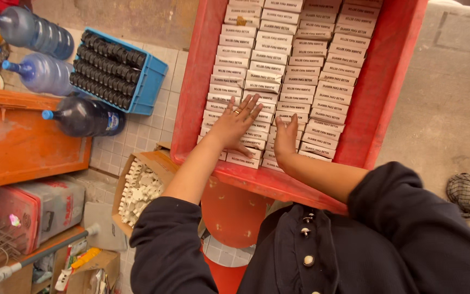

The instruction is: The person cleans small white boxes using a cloth by hand and then places them into a red crate.

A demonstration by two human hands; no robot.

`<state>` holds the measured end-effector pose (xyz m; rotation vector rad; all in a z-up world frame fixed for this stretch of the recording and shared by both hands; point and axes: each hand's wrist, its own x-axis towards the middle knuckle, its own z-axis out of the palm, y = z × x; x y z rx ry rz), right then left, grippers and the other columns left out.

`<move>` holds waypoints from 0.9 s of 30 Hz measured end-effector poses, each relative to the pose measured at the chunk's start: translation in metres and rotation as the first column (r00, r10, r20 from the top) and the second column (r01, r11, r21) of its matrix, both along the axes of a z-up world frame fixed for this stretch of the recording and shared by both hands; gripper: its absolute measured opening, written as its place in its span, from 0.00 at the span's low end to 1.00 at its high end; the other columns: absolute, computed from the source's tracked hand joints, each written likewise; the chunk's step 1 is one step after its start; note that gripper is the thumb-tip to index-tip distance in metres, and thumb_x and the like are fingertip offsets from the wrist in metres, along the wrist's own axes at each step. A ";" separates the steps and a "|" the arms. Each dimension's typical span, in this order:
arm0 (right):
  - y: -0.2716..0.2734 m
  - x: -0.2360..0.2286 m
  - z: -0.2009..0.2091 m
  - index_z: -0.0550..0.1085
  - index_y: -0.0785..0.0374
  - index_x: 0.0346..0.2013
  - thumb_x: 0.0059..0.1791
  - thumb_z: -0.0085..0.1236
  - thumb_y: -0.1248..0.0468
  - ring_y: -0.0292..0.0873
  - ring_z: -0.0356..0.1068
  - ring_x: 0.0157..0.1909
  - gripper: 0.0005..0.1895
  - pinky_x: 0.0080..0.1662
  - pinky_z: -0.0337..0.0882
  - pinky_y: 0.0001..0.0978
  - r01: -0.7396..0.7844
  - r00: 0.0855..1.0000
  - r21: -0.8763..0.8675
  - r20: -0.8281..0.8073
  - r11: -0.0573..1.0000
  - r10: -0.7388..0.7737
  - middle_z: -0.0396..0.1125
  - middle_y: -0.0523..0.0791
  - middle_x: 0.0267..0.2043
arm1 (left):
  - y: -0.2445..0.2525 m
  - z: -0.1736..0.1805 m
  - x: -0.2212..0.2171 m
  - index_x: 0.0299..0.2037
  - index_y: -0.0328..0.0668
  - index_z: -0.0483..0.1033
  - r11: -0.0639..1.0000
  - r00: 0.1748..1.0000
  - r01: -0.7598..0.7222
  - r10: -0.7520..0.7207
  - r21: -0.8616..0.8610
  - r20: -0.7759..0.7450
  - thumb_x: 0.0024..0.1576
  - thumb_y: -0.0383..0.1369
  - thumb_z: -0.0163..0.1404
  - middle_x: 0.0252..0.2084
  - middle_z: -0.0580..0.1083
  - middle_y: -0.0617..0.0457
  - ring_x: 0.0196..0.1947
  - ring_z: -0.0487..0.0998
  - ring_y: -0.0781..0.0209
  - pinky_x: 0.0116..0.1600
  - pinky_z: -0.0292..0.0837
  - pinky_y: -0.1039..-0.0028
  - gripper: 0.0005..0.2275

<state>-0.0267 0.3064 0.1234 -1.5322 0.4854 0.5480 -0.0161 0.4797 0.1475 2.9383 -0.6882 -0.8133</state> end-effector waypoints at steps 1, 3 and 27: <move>0.018 -0.003 0.022 0.33 0.66 0.72 0.55 0.41 0.49 0.60 0.31 0.75 0.42 0.71 0.40 0.55 0.004 1.000 0.003 0.000 1.000 -0.004 0.28 0.58 0.75 | -0.002 -0.003 0.001 0.73 0.45 0.33 1.000 1.000 0.004 -0.004 0.003 0.000 0.28 0.61 0.64 0.75 0.31 0.46 0.75 0.29 0.49 0.72 0.24 0.46 0.65; 0.051 -0.004 0.064 0.24 0.52 0.71 0.49 0.44 0.38 0.65 0.17 0.74 0.52 0.59 0.38 0.83 0.223 0.952 0.363 -0.280 0.905 -0.122 0.12 0.53 0.75 | -0.008 -0.010 0.008 0.73 0.47 0.31 1.000 0.999 0.020 -0.019 -0.013 0.041 0.26 0.47 0.71 0.75 0.30 0.45 0.74 0.30 0.48 0.71 0.24 0.44 0.67; 0.022 0.096 -0.073 0.36 0.61 0.74 0.56 0.42 0.50 0.63 0.13 0.73 0.40 0.70 0.25 0.57 -0.365 0.613 -0.149 0.705 0.919 0.358 0.12 0.55 0.74 | -0.005 -0.057 0.054 0.73 0.51 0.40 0.963 0.921 -0.204 0.250 -0.177 0.300 0.49 0.60 0.47 0.76 0.41 0.56 0.75 0.38 0.58 0.73 0.24 0.46 0.45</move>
